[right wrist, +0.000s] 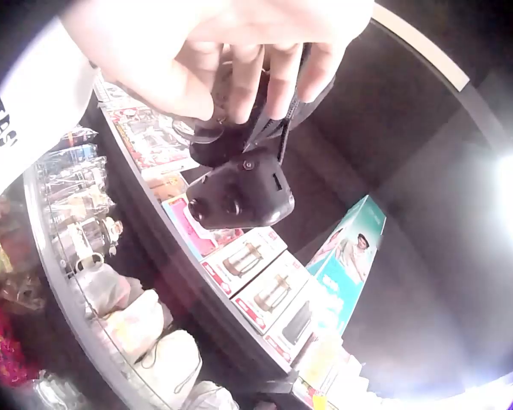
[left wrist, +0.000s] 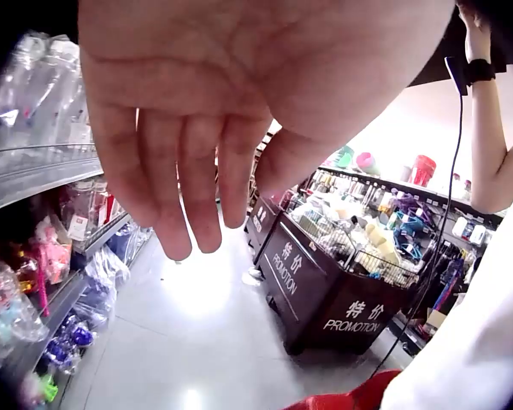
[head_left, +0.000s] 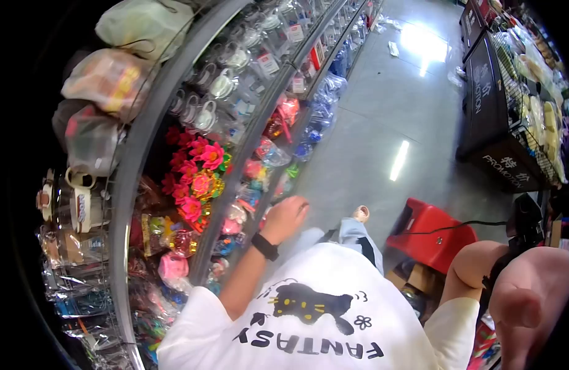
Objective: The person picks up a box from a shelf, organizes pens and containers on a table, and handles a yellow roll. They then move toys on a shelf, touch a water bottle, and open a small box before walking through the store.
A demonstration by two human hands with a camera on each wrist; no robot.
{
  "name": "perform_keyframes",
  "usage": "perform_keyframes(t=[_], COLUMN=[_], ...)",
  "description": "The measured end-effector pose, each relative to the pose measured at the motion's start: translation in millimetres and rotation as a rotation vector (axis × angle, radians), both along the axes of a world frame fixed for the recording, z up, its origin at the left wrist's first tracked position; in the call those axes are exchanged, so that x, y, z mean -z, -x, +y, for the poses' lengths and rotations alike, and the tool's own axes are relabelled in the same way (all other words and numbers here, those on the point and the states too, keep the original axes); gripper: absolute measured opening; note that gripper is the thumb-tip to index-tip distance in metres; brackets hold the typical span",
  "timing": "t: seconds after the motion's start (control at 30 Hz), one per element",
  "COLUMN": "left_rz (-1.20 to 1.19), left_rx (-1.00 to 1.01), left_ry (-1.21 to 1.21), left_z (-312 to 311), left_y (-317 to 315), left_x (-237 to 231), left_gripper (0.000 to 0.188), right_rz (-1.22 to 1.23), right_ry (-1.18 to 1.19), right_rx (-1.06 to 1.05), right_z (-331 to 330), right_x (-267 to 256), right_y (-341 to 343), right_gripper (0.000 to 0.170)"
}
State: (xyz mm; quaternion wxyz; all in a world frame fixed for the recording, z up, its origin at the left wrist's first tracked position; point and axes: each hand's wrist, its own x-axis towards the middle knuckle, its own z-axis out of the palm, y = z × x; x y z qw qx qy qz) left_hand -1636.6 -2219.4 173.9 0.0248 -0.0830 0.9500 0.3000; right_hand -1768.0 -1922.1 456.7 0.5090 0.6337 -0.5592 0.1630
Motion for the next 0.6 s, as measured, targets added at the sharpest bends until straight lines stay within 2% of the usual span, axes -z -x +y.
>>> perform_keyframes(t=[0.27, 0.4, 0.53, 0.6], left_rz=[-0.078, -0.127, -0.103, -0.07], left_rx=[-0.002, -0.005, -0.056, -0.094], left_ry=[-0.073, -0.065, -0.1, -0.124], left_z=[26, 20, 12, 2], left_y=[114, 176, 262, 311], left_x=[13, 37, 46, 57], left_gripper=[0.018, 0.018, 0.019, 0.019], right_rz=[-0.115, -0.184, -0.361, -0.456], right_ry=[-0.018, -0.056, -0.146, -0.218], right_rx=[-0.031, 0.008, 0.049, 0.029], right_z=[-1, -12, -43, -73], right_x=[23, 38, 56, 69], right_y=[118, 182, 263, 319], right_gripper=[0.035, 0.037, 0.039, 0.034])
